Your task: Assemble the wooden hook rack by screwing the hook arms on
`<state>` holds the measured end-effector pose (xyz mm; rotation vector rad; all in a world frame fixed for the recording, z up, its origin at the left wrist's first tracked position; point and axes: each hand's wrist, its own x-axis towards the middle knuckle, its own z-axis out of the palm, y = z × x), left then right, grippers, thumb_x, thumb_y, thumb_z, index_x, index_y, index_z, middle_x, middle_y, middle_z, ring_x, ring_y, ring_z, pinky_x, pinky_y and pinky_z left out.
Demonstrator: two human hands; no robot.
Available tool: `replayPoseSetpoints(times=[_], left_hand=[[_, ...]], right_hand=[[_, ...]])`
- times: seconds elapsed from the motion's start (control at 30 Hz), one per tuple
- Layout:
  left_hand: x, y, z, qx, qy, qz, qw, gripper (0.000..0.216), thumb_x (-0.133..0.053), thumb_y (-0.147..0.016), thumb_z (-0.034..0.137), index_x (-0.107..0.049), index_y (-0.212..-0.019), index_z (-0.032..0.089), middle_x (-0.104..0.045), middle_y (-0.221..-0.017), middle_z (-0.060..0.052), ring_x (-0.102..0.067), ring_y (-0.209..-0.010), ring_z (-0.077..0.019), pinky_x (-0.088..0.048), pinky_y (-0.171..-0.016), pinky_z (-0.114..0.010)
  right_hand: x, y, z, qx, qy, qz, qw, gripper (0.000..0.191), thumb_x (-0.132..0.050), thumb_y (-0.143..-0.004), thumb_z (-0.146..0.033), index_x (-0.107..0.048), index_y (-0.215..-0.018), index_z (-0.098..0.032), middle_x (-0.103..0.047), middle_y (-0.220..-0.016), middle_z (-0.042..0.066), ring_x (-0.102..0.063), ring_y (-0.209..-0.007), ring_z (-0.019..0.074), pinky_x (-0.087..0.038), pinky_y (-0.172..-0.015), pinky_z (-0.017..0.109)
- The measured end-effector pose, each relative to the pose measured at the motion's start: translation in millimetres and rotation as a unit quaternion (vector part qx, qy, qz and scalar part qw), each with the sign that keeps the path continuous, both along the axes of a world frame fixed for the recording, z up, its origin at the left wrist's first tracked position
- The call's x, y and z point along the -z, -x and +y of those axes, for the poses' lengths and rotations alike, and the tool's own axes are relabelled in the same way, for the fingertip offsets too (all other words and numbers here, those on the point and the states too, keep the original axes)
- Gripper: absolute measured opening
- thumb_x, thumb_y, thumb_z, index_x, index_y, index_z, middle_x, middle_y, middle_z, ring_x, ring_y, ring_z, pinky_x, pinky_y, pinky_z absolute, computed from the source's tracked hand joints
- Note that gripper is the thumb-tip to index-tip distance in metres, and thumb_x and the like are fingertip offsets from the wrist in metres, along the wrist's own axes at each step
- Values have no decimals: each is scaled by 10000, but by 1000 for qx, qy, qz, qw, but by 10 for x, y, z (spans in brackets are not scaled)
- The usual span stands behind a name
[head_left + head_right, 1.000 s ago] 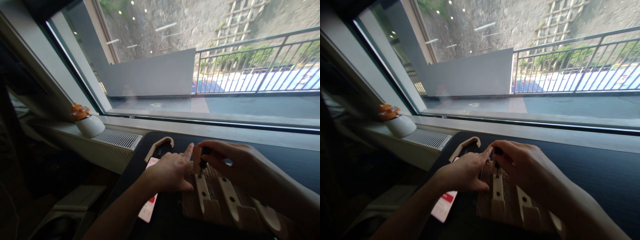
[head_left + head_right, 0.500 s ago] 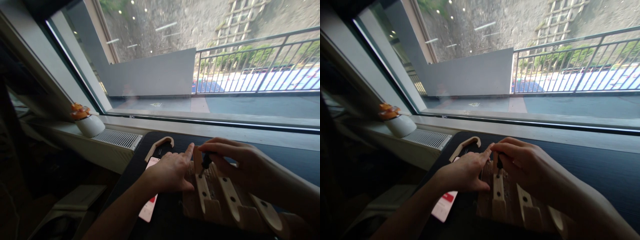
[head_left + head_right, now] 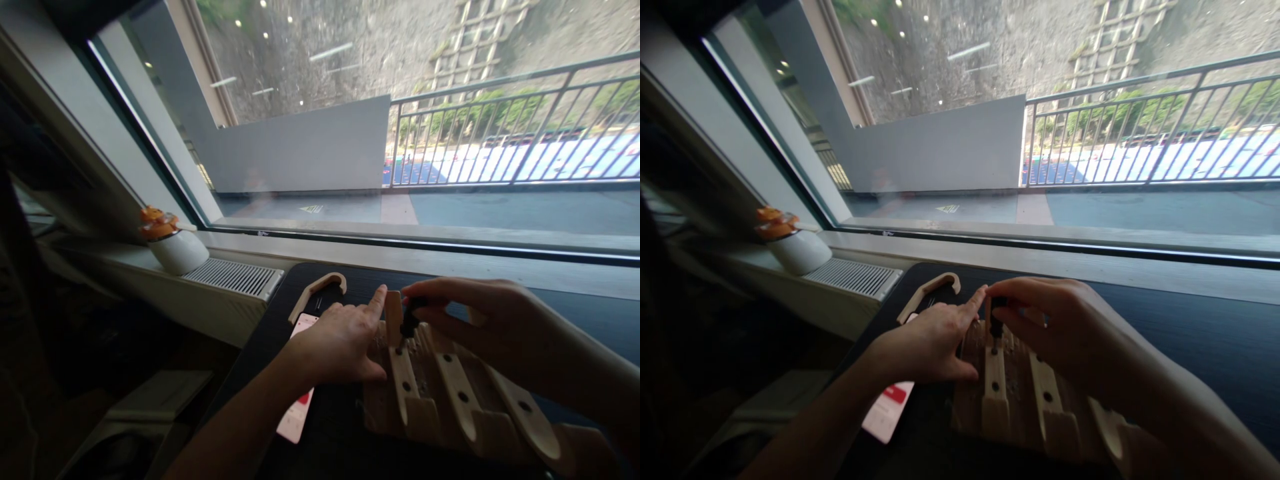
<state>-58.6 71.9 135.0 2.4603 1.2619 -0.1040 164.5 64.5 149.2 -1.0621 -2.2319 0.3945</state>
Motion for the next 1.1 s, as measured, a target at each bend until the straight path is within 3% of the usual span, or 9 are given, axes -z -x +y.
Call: replayPoseSetpoints(times=[0.23,0.43,0.67,0.8,0.9,1.1], left_hand=[[-15,-16,-11,-5,-3,9,1000,1191,-742,-754,488,-19,-1611,84,-632,-1347,-200,-606,-1220,-387,-458,-999,-442],[0,-10,-14,-1,-11,0,1000,1180,-747,-756,481,-33,-1608,83,-634,-1344,-201,-612,-1219,-391,-476,-975,-453],[30,-4,10,21,-16,-9,1000,1097,-746,-779,492,-137,-1597,91,-590,-1404,-220,-583,-1271,-375,-453,-1046,-460],[0,-12,-6,10,-13,-3,1000,1131,-760,-764,485,-119,-1596,67,-626,-1355,-220,-610,-1224,-398,-471,-1005,-473],[-26,-22,-19,-3,-9,9,1000,1183,-764,-760,484,-51,-1605,65,-639,-1334,-216,-609,-1219,-402,-471,-987,-461],[-42,-33,-31,-8,-4,19,1000,1216,-768,-757,516,-23,-1611,74,-625,-1354,-207,-594,-1235,-384,-447,-1026,-443]], right_hand=[[8,48,-11,67,-99,-51,991,173,-578,-914,-324,-733,-964,-265,-766,-775,15,-674,-585,180,-467,-505,264],[-32,37,-2,-30,-143,-66,987,293,-477,-996,-304,-757,-1019,-222,-729,-829,71,-679,-702,193,-511,-576,272],[-21,111,-65,-104,-61,-28,992,291,-531,-975,-239,-709,-1202,-281,-761,-1011,65,-719,-859,191,-565,-720,265],[-19,112,-42,-43,-50,-6,998,254,-540,-949,-281,-736,-1108,-251,-793,-959,63,-741,-791,210,-564,-671,282],[-26,99,-44,-4,-31,-19,999,228,-524,-944,-314,-733,-991,-237,-781,-807,31,-692,-611,177,-512,-547,260],[-5,212,-130,123,-78,-46,988,173,-563,-878,-335,-624,-750,-236,-548,-471,-52,-426,-378,120,-313,-392,249]])
